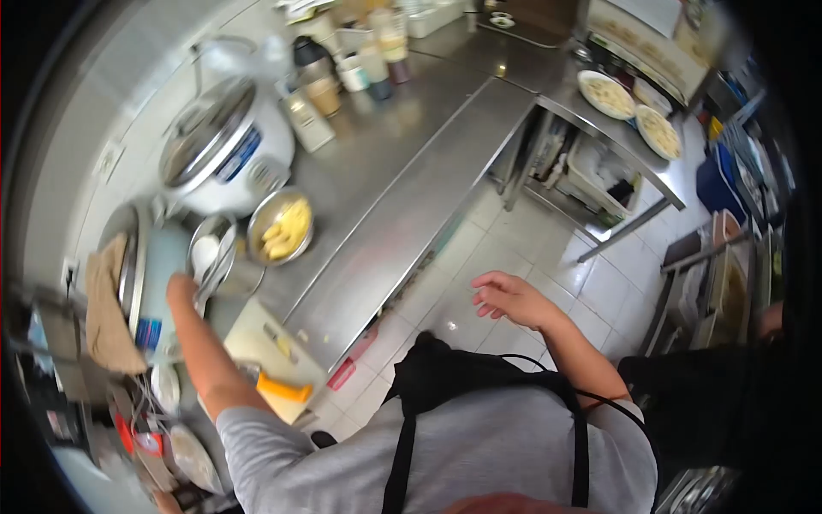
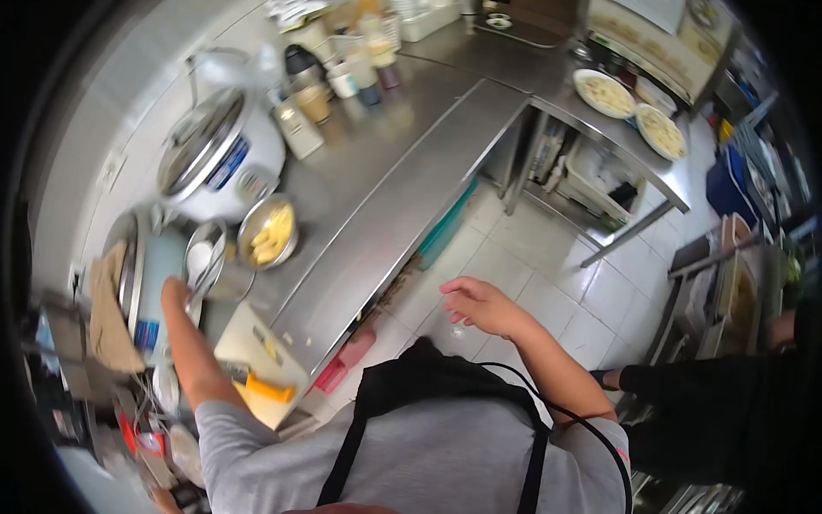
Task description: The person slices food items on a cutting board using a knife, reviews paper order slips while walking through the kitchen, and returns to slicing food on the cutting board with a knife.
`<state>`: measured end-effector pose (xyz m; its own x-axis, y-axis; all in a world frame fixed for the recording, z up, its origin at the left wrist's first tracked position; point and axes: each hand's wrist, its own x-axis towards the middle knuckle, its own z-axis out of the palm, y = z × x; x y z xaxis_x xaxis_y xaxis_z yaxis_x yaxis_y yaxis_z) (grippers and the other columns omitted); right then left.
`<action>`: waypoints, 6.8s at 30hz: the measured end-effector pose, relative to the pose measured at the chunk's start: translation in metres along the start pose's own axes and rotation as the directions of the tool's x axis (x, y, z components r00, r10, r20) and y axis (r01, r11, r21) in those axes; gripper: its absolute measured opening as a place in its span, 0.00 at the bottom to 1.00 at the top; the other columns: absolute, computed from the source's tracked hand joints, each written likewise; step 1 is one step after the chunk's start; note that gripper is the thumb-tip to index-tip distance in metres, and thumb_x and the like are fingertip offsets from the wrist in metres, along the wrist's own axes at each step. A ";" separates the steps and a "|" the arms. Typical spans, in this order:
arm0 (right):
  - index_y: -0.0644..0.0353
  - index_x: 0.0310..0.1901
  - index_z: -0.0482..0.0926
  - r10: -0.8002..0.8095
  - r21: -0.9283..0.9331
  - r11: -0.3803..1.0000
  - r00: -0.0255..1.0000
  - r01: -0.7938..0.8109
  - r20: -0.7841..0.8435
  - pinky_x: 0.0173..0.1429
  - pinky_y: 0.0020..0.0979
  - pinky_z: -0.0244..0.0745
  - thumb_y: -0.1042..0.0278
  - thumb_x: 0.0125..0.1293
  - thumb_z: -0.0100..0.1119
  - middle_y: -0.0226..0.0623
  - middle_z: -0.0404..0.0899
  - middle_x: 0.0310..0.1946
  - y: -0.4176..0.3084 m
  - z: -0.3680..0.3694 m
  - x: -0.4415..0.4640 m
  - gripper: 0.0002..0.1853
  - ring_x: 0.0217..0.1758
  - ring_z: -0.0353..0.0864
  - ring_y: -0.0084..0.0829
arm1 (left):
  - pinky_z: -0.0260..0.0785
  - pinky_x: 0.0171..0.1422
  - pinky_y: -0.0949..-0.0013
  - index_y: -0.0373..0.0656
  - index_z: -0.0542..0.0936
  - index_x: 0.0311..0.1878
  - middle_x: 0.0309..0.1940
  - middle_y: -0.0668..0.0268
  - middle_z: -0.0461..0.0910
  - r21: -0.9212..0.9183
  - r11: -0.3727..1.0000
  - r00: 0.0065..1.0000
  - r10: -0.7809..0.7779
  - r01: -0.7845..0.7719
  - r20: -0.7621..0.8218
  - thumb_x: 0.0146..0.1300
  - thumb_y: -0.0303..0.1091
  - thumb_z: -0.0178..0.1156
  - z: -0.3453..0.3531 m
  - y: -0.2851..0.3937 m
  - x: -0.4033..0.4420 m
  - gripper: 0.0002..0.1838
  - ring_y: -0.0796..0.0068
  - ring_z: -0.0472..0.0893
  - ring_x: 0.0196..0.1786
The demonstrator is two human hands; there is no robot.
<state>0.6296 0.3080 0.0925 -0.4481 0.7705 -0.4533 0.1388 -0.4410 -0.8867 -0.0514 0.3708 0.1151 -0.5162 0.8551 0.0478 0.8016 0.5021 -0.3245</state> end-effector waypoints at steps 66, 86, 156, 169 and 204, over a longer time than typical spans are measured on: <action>0.51 0.54 0.72 -0.050 -0.515 0.362 0.535 -0.777 -0.843 0.51 0.46 0.70 0.68 0.50 0.54 0.52 0.75 0.43 -0.147 -0.662 0.125 0.24 0.47 0.75 0.50 | 0.76 0.30 0.70 0.25 0.70 0.46 0.41 0.50 0.76 -0.679 -0.488 0.812 -0.117 -0.549 -0.572 0.58 0.27 0.53 -0.700 0.914 0.554 0.16 0.60 0.81 0.33; 0.64 0.58 0.66 -0.775 -0.944 0.194 0.631 0.266 0.019 0.50 0.31 0.68 0.64 0.57 0.59 0.43 0.72 0.40 -0.491 -0.641 0.208 0.27 0.43 0.72 0.35 | 0.61 0.20 0.76 0.43 0.72 0.28 0.19 0.71 0.71 -0.518 -0.614 0.718 -0.118 -0.596 -0.686 0.59 0.33 0.57 -0.580 0.910 0.251 0.07 0.83 0.70 0.16; 0.59 0.37 0.70 0.321 -0.167 0.930 -0.497 0.329 0.806 0.27 0.23 0.71 0.63 0.66 0.49 0.29 0.75 0.25 -0.021 0.151 -0.034 0.08 0.23 0.73 0.18 | 0.64 0.57 0.68 0.33 0.71 0.54 0.48 0.58 0.76 -0.894 -0.447 0.187 -0.882 -0.036 0.433 0.67 0.41 0.46 -0.197 0.495 -0.545 0.21 0.70 0.74 0.51; 0.63 0.40 0.62 0.479 -0.272 0.878 -0.715 0.395 0.509 0.19 0.19 0.64 0.72 0.61 0.48 0.33 0.72 0.25 0.105 0.217 -0.313 0.08 0.16 0.67 0.16 | 0.73 0.42 0.65 0.31 0.65 0.58 0.47 0.52 0.76 -0.846 -0.183 -0.225 -0.916 -0.500 0.331 0.69 0.39 0.37 -0.212 0.456 -0.814 0.23 0.56 0.80 0.44; 0.57 0.36 0.60 0.556 -0.224 0.831 -0.758 0.509 0.342 0.18 0.19 0.65 0.77 0.61 0.46 0.34 0.74 0.26 0.392 0.393 -0.728 0.06 0.16 0.68 0.19 | 0.59 0.20 0.73 0.48 0.77 0.29 0.19 0.70 0.74 -0.715 -0.271 -0.681 0.221 0.644 -0.698 0.50 0.48 0.67 -0.726 0.388 -1.536 0.15 0.76 0.68 0.19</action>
<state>0.6637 -0.6065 0.1104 0.1147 -0.9863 -0.1187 0.0856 0.1288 -0.9880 1.2714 -0.6541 0.6021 0.7396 -0.3815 0.5545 -0.3344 0.5068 0.7946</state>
